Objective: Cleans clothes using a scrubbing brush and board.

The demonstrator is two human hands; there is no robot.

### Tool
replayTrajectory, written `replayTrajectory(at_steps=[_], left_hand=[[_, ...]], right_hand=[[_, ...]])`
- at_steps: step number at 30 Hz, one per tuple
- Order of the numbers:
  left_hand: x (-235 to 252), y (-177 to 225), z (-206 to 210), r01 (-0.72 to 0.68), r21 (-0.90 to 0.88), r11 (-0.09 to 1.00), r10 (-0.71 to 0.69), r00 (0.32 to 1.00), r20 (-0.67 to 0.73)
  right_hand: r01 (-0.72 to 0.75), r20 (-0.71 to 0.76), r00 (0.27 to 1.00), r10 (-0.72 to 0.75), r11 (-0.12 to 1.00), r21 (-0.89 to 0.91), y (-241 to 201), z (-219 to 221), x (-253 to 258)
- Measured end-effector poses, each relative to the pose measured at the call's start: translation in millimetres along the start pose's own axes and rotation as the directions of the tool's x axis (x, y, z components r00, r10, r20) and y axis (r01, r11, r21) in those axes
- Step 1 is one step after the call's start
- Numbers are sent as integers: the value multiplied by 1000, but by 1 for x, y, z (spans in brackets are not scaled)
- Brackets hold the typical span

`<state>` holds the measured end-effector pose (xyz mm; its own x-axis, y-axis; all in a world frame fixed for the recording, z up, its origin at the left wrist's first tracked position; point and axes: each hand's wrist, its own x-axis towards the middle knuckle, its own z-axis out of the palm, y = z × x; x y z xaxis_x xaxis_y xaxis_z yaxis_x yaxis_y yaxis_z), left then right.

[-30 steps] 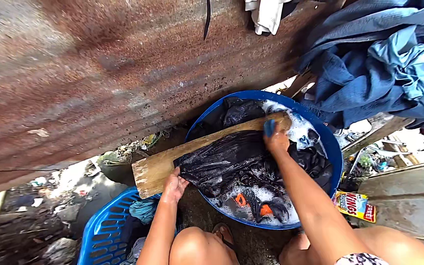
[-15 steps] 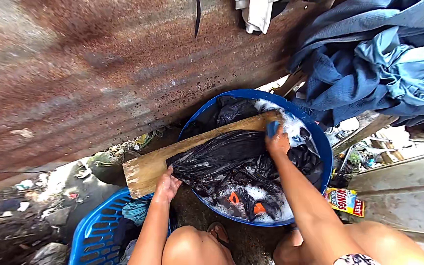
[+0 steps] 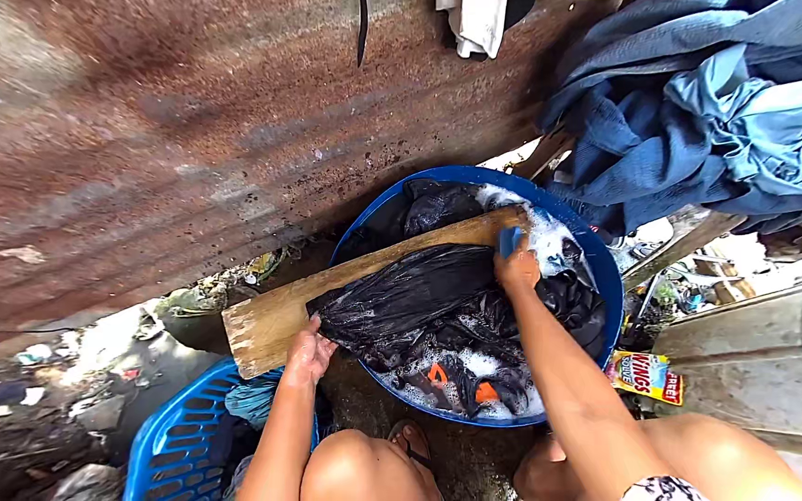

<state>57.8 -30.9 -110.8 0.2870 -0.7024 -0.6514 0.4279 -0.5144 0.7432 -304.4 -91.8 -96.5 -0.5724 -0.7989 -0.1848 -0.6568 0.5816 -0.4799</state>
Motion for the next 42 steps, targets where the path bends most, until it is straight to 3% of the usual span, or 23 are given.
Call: replayTrajectory(at_steps=[2,4,6,7,8,10,13,15,17,19,21,22,23,24,25,28,31,32,34,36,38,39,42], left_hand=[[1,0,1,-10,-1,1000,10,1000,-10],[1,0,3,-13,3,1000,13,1000,-21],[3,-1,0,-32,26,999,33,999,-25],[4,-1,-1,-40,30,999,41,999,-27],[2,-1,-2,-38,29,999,39,999,-19],[0,-1,-1,-24,15,1000,25,999,-20],[2,0,1,-18,11,1000,18,1000,-2],[1,1,1,-14,23,1000,15,1000,-2],[0,1,3,-10,30,999,10,1000,-20],[-1,1,5,-5,25,1000,5,1000,-30],[-1,1,3,-17,38,999,19,999,-38],[0,1,2,-36,40,999,38,998,-43],[-1,1,0,-40,47,998,41,999,-34],[-3,-1,-2,-27,44,999,27,999,-20],[-3,-1,-2,-17,39,999,18,1000,-15],[-3,2,2,-8,30,1000,8,1000,-10],[-1,1,0,4,36,999,-4,1000,0],[-1,1,1,4,33,999,-4,1000,-4],[1,1,2,-11,27,1000,12,1000,-26],[1,0,2,-18,32,999,20,999,-45],[0,-2,1,-18,35,999,20,999,-49],[-1,-2,0,-15,27,1000,16,999,-42],[1,-1,2,-15,18,1000,16,999,-34]], right_hand=[[70,-58,996,-67,996,46,-30,28,-34],[331,74,938,-339,938,101,-80,77,-120],[502,365,757,-542,840,206,-119,102,-194],[556,453,673,-585,804,212,-127,100,-204],[579,486,647,-587,794,188,-123,93,-195],[541,400,752,-524,837,82,-89,71,-137],[247,100,965,-241,967,-53,-19,16,-28],[13,-11,1000,-13,1000,17,4,1,9],[11,-61,998,-7,998,59,-20,18,-10],[249,1,968,-250,965,87,-74,67,-87],[473,282,809,-515,856,207,-120,104,-176],[541,400,702,-589,807,238,-133,104,-194],[571,449,657,-606,788,229,-134,97,-189],[566,450,678,-582,803,185,-124,85,-170],[533,396,747,-534,837,125,-107,72,-138],[266,130,957,-261,964,-22,-43,23,-31],[-1,-5,1000,1,1000,29,-30,18,4],[23,-14,1000,-22,999,49,-46,31,-13],[232,43,970,-238,966,116,-92,72,-82],[436,278,830,-482,874,215,-126,101,-160],[543,449,684,-574,813,212,-131,96,-171],[540,448,702,-554,824,172,-120,85,-152],[376,214,905,-369,927,10,-60,37,-52]])
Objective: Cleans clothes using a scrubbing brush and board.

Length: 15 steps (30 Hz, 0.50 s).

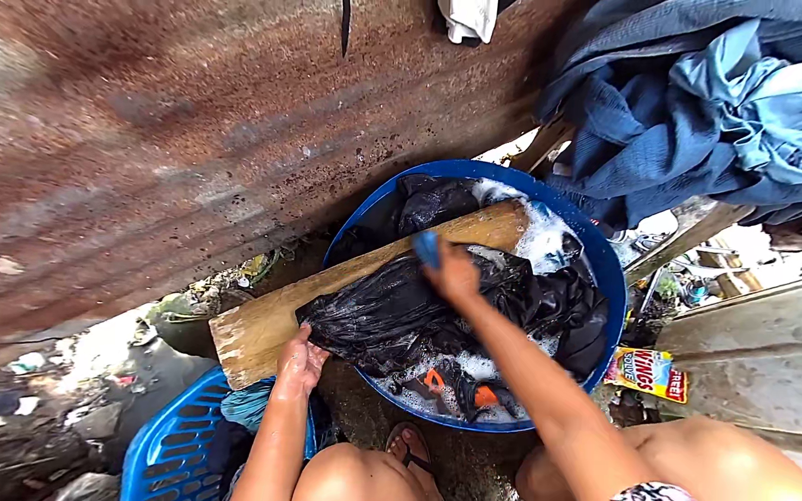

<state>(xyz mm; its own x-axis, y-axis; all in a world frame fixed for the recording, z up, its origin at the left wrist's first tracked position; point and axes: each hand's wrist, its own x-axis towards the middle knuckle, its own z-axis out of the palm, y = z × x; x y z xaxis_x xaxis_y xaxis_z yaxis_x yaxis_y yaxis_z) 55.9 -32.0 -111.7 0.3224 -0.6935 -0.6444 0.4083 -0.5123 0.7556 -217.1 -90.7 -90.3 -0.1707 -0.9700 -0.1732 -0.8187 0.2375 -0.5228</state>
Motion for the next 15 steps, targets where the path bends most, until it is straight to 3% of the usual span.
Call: replayTrajectory(at_steps=[2,4,6,8,10,11,13,15], left_hand=[[0,0,-1,-1,9,1000,1,1000,9],[0,0,0,4,14,1000,-5,1000,16],[-1,2,1,3,25,1000,-4,1000,7],[-1,2,2,-8,30,1000,8,1000,-8],[-1,2,2,-28,39,999,29,1000,-9],[-1,1,0,-33,27,999,33,999,9],[-2,0,-2,-19,6,1000,19,999,25],[-2,3,1,-11,0,1000,11,1000,21]], right_hand=[[-224,-147,963,227,974,41,50,-28,27],[-343,-213,909,359,933,108,47,-25,35],[-225,-222,944,245,968,113,-4,14,11],[28,-47,999,-21,987,158,-69,66,-44],[268,207,932,-298,950,160,-102,87,-90],[327,265,900,-347,938,118,-99,81,-94],[262,238,936,-259,965,19,-57,46,-75],[51,41,998,-49,997,-54,9,-1,-36]])
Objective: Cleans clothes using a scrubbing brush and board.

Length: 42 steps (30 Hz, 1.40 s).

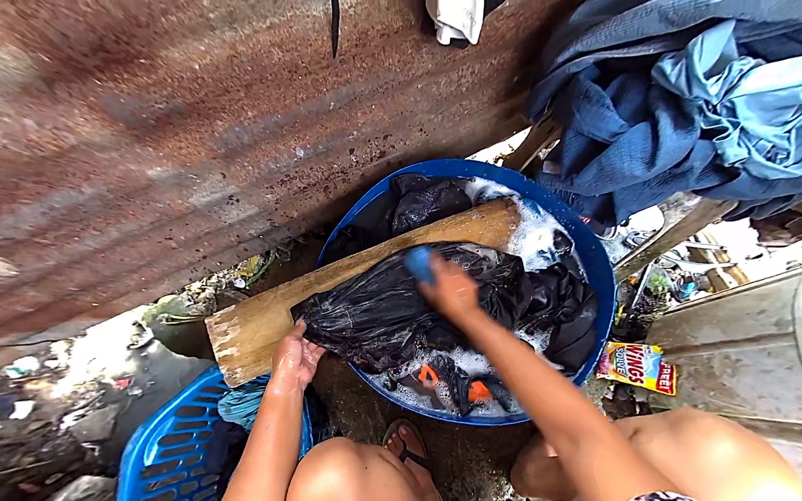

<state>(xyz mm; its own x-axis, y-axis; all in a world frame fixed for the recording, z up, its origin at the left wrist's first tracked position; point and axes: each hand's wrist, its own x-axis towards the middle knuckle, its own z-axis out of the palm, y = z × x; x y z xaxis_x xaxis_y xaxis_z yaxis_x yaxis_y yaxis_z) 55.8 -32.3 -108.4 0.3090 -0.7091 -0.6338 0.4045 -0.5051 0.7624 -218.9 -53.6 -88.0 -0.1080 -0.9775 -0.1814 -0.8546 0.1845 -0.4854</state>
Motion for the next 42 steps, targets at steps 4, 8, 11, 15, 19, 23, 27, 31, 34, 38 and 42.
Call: replayTrajectory(at_steps=[4,8,11,15,19,23,27,31,34,38,42], left_hand=[[1,-1,0,8,16,1000,-8,1000,-3],[0,-1,5,6,25,1000,-5,1000,-24],[0,1,-1,-1,30,1000,1,1000,-18],[0,1,-1,11,13,1000,-11,1000,-11],[-1,1,-1,21,15,1000,-21,1000,-3],[-1,2,1,28,20,999,-28,999,-25],[-2,0,-2,13,2,1000,-13,999,-42],[1,0,0,15,-13,1000,-16,999,-40],[3,1,-2,20,1,1000,-20,999,-29],[1,3,3,20,16,1000,-19,998,-52],[-1,0,-1,7,-4,1000,-7,1000,-22]], right_hand=[[-379,-231,878,419,904,198,67,-30,45],[-51,-61,996,65,977,208,-72,52,-15],[210,234,942,-242,965,155,-119,73,-43],[-42,-37,998,43,999,28,0,1,18],[-380,-233,880,414,908,177,52,-26,54],[-29,-92,995,50,977,211,-86,62,-8],[210,218,946,-240,965,155,-114,66,-28],[-114,-99,988,121,991,70,4,-3,40],[-305,-232,911,342,935,182,22,-7,59],[34,-30,999,-29,979,200,-91,67,-20],[228,225,943,-245,968,100,-94,66,-48]])
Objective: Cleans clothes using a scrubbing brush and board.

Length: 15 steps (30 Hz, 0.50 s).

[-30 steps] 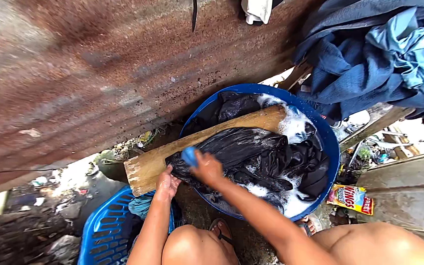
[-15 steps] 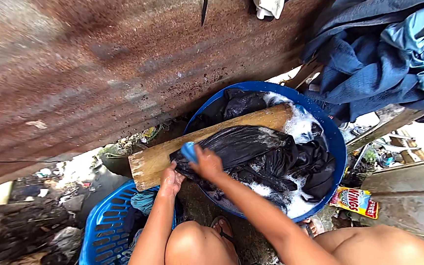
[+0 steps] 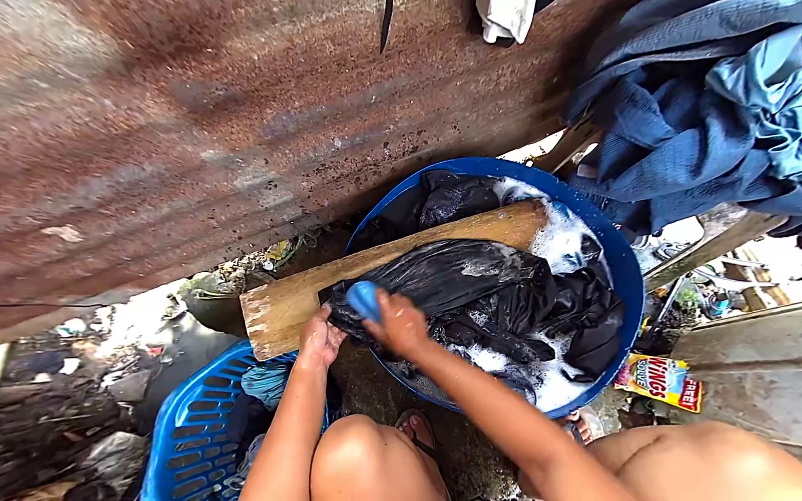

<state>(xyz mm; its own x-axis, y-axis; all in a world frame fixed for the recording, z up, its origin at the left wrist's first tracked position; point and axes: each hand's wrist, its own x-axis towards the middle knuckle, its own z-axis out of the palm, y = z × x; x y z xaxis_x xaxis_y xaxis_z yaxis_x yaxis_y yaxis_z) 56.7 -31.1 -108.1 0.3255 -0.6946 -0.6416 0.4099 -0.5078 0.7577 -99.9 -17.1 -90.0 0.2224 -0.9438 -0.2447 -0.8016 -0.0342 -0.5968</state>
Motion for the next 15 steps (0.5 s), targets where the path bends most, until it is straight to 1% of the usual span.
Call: replayTrajectory(at_steps=[1,2,4,5,6,7,8,9,10,11,12,13,14,15], left_hand=[[-1,1,0,3,-5,1000,-3,1000,1],[-1,3,1,7,-6,1000,-7,1000,1],[-2,3,3,7,4,1000,-7,1000,-7],[-2,2,4,2,17,1000,-2,1000,-9],[-1,1,4,0,36,999,1,1000,-5],[-1,0,3,-2,55,998,2,1000,3],[-1,1,2,-7,75,997,6,1000,11],[-2,4,3,-3,99,995,1,1000,22],[-5,6,5,6,132,991,-11,999,35],[-9,6,7,12,182,983,-22,999,50],[-14,6,8,13,254,967,-34,996,80],[-18,5,10,-3,344,939,-40,992,117],[-21,6,13,-33,433,901,-34,989,145],[-24,8,17,-64,512,856,-28,985,169]], right_hand=[[-54,-86,995,50,998,-41,29,-20,1],[-137,-201,972,121,988,-69,63,-45,4],[-342,-342,888,306,939,-47,132,-100,6],[-418,-358,851,385,908,-17,158,-121,8],[-475,-335,827,452,880,14,173,-138,11],[-506,-280,823,495,862,38,178,-151,12],[-485,-227,846,483,873,51,175,-159,12],[-406,-164,897,411,912,65,167,-161,7],[-287,-55,955,292,954,89,152,-158,-7],[-167,93,983,157,979,116,134,-149,-28],[-90,279,959,52,988,126,119,-134,-50],[-47,458,889,0,995,92,111,-117,-67],[-19,570,822,5,1000,19,109,-98,-77],[-12,619,784,46,998,-59,114,-79,-82]])
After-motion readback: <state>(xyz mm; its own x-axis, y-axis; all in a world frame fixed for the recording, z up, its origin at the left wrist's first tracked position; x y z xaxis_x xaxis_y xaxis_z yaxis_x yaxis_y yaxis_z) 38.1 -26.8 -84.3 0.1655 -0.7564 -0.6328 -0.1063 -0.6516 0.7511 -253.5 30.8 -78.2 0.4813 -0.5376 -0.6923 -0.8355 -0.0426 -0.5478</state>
